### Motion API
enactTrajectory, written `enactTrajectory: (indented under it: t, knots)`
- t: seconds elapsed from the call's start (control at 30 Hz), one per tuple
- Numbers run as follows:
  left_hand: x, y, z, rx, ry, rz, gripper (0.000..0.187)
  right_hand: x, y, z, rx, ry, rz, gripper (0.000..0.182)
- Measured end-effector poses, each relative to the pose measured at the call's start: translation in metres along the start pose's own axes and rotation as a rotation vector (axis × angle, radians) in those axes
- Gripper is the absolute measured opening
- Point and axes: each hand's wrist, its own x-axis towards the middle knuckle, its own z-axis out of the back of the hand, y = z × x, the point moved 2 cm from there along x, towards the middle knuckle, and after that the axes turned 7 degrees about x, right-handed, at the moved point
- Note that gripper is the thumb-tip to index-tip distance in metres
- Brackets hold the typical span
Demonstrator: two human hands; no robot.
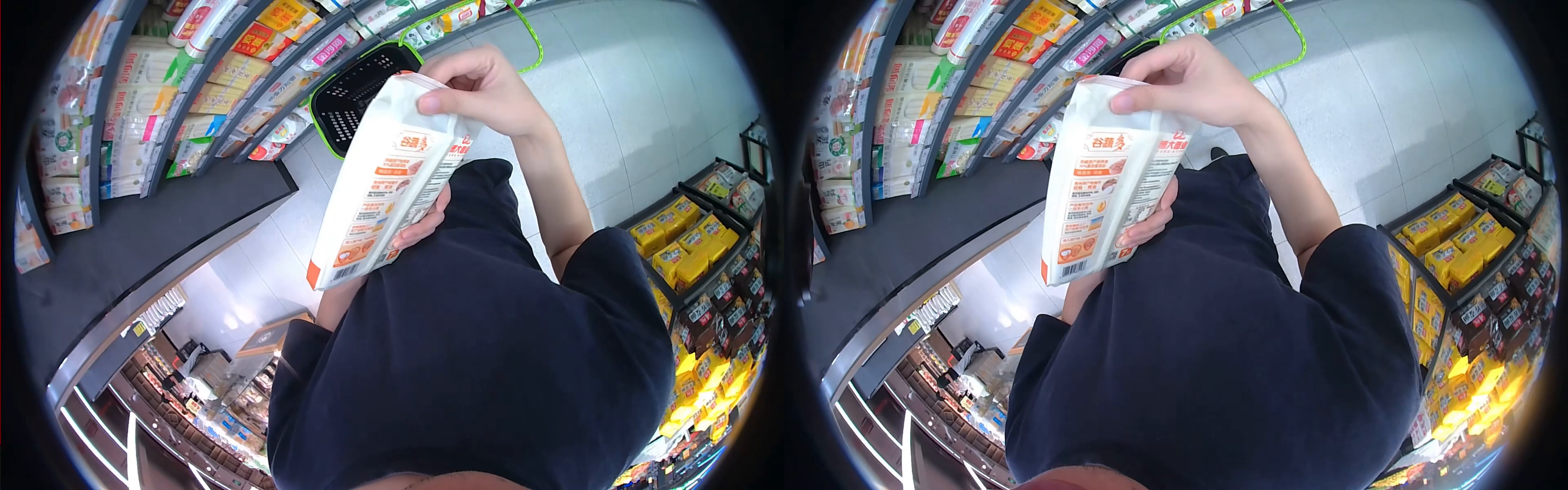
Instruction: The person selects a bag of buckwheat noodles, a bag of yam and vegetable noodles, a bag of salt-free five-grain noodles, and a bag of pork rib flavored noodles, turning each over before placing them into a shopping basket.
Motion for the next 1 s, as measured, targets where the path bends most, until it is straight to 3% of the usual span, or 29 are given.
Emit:
enactTrajectory:
  t: [0.13, 0.2, 0.23, 0.27, 0.3, 0.33, 0.37, 0.4, 0.43, 0.47, 0.53, 0.6, 0.7, 0.87, 1.0]
  knots:
    - [0.004, -0.016, -0.001, 0.259, 0.022, 0.057, 0.064, -0.005, 0.012, -0.001, 0.0, 0.046, 0.102, 0.01]
    - [-0.005, -0.013, 0.004, 0.401, -0.134, -0.073, 0.062, -0.006, 0.017, -0.001, -0.071, 0.024, 0.112, 0.008]
    - [-0.008, -0.017, 0.008, 0.445, -0.176, -0.046, 0.061, -0.002, 0.016, 0.003, -0.077, 0.025, 0.116, 0.008]
    - [-0.007, -0.025, 0.017, 0.345, -0.077, 0.04, 0.078, 0.002, 0.014, 0.007, -0.128, 0.112, 0.255, 0.01]
    - [-0.012, -0.024, 0.017, 0.431, -0.252, -0.145, 0.088, 0.005, 0.013, 0.008, -0.179, 0.2, 0.392, 0.012]
    - [-0.017, -0.023, 0.017, 0.513, -0.425, -0.335, 0.098, 0.006, 0.013, 0.006, -0.185, 0.205, 0.393, 0.012]
    - [-0.039, -0.03, 0.041, 0.529, -0.587, -0.291, 0.11, 0.009, 0.012, 0.003, -0.119, 0.119, 0.339, 0.017]
    - [-0.034, -0.037, 0.035, 0.493, -0.55, -0.332, 0.101, 0.013, 0.01, 0.003, -0.053, 0.033, 0.283, 0.021]
    - [-0.04, -0.044, 0.039, 0.511, -0.533, -0.354, 0.095, 0.015, 0.004, 0.006, -0.201, -0.064, 0.245, 0.031]
    - [-0.047, -0.05, 0.043, 0.529, -0.518, -0.375, 0.089, 0.015, -0.002, 0.006, -0.203, -0.056, 0.243, 0.031]
    - [-0.055, -0.06, 0.042, 0.609, -0.591, -0.469, 0.08, 0.011, -0.022, 0.015, -0.089, -0.244, -0.048, 0.04]
    - [-0.061, -0.068, 0.037, 0.683, -0.67, -0.565, 0.07, 0.008, -0.038, 0.011, 0.042, -0.162, -0.156, 0.049]
    - [-0.072, -0.081, 0.033, 0.856, -1.027, -0.743, 0.047, -0.003, -0.062, -0.009, 0.134, -0.027, -0.355, 0.057]
    - [-0.092, -0.095, 0.037, 0.948, -1.282, -0.769, 0.034, 0.013, -0.116, -0.032, 0.056, -0.073, -0.356, 0.065]
    - [-0.111, -0.098, 0.047, 0.939, -1.442, -0.785, 0.032, 0.036, -0.143, -0.028, -0.014, -0.086, -0.372, 0.05]
